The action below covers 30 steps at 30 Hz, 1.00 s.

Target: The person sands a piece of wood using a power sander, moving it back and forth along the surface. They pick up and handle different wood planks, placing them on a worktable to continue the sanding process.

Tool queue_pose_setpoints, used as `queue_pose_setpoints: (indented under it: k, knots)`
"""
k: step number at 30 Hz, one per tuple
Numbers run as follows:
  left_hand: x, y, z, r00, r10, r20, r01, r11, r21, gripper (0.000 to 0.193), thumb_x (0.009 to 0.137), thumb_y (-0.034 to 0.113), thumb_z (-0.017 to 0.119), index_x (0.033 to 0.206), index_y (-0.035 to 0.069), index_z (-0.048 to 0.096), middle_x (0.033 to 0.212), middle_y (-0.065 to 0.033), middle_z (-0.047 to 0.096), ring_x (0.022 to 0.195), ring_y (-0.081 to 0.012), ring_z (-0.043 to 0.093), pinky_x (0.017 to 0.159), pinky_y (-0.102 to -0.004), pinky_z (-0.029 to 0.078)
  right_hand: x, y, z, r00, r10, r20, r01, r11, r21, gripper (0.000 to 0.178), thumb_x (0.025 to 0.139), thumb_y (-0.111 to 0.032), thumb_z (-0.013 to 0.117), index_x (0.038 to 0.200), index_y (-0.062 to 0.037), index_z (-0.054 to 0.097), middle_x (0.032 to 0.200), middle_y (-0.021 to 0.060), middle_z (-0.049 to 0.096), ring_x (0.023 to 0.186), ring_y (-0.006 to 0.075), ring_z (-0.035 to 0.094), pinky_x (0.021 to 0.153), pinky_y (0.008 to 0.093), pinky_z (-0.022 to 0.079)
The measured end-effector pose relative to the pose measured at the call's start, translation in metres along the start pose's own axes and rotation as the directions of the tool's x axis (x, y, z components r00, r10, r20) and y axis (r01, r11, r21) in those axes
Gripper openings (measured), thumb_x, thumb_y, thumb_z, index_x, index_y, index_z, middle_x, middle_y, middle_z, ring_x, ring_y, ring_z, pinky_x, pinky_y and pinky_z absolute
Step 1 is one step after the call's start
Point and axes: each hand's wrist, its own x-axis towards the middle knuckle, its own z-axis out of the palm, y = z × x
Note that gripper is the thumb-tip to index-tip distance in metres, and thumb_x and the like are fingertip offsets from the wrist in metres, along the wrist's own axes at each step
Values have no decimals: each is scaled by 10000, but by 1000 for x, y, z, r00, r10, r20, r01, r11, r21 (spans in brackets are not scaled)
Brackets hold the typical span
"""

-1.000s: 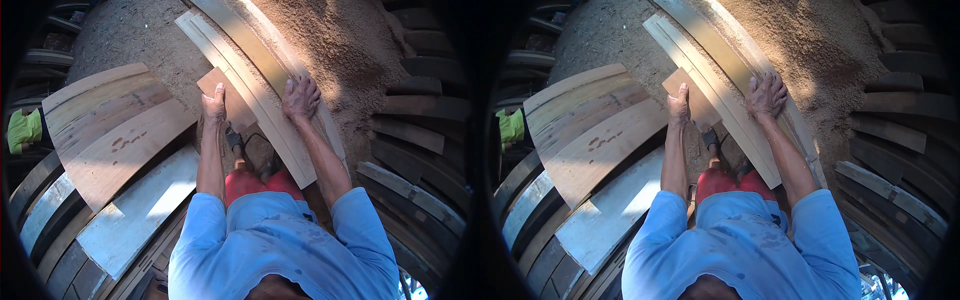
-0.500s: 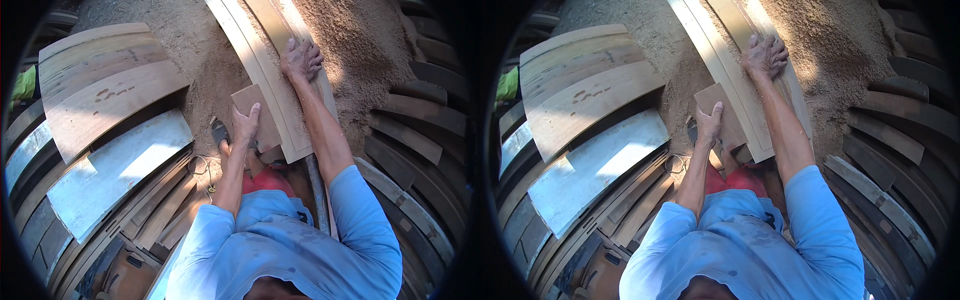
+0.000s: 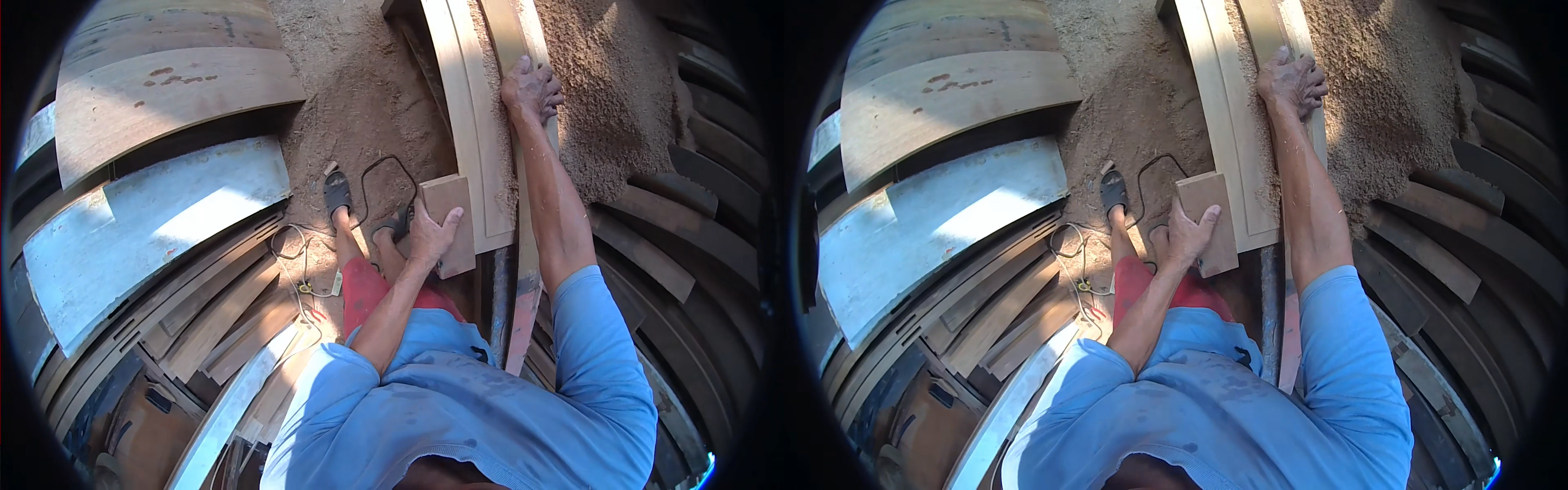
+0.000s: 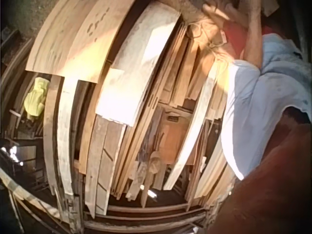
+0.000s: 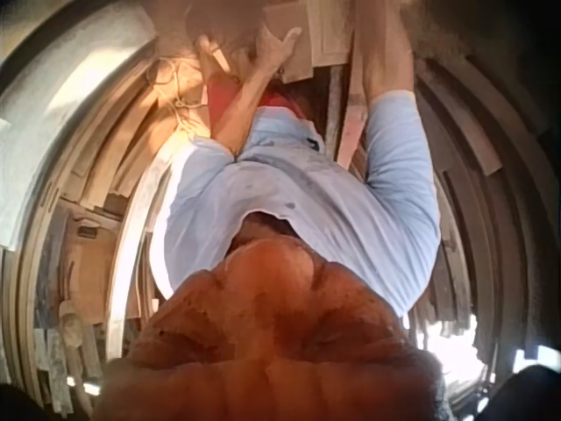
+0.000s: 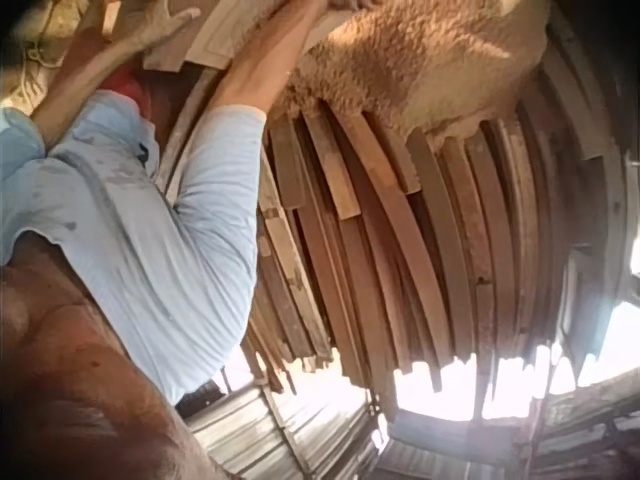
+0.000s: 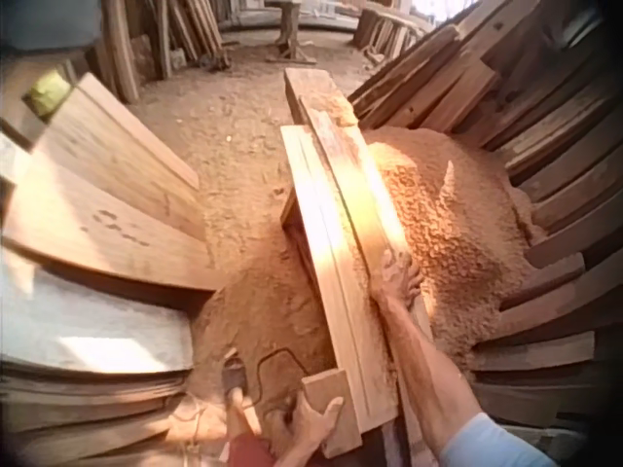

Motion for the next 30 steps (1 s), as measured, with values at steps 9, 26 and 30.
queue_pose_setpoints:
  k: [9, 26, 30]
  knots:
    - [-48, -38, 9, 998, -1, 64, 4, 999, -53, 751, 875, 463, 812, 1247, -71, 437, 1043, -342, 688, 1023, -525, 691, 888, -554, 546, -2, 3, 3, 1000, -2, -25, 3, 999, 38, 696, 1035, -604, 454, 1540, -126, 468, 1602, 236, 374, 1468, 471, 332, 1201, 620, 273]
    - [59, 25, -68, 999, 20, -40, -31, 959, -281, 752, 883, 446, 829, 1300, -69, 473, 1097, -288, 706, 1052, -424, 721, 907, -468, 571, 2, 1, 9, 999, -44, -25, 44, 999, 5, 696, 1029, -604, 461, 1516, -107, 482, 1594, 239, 388, 1459, 486, 341, 1190, 655, 270]
    - [73, 45, -160, 966, 134, -223, -184, 958, -219, 759, 884, 387, 829, 1373, -64, 463, 1222, -242, 669, 1144, -327, 677, 972, -434, 546, 44, 38, 26, 969, -222, -109, 216, 974, -62, 653, 1061, -579, 418, 1462, -82, 555, 1496, 211, 552, 1427, 433, 445, 1145, 615, 347]
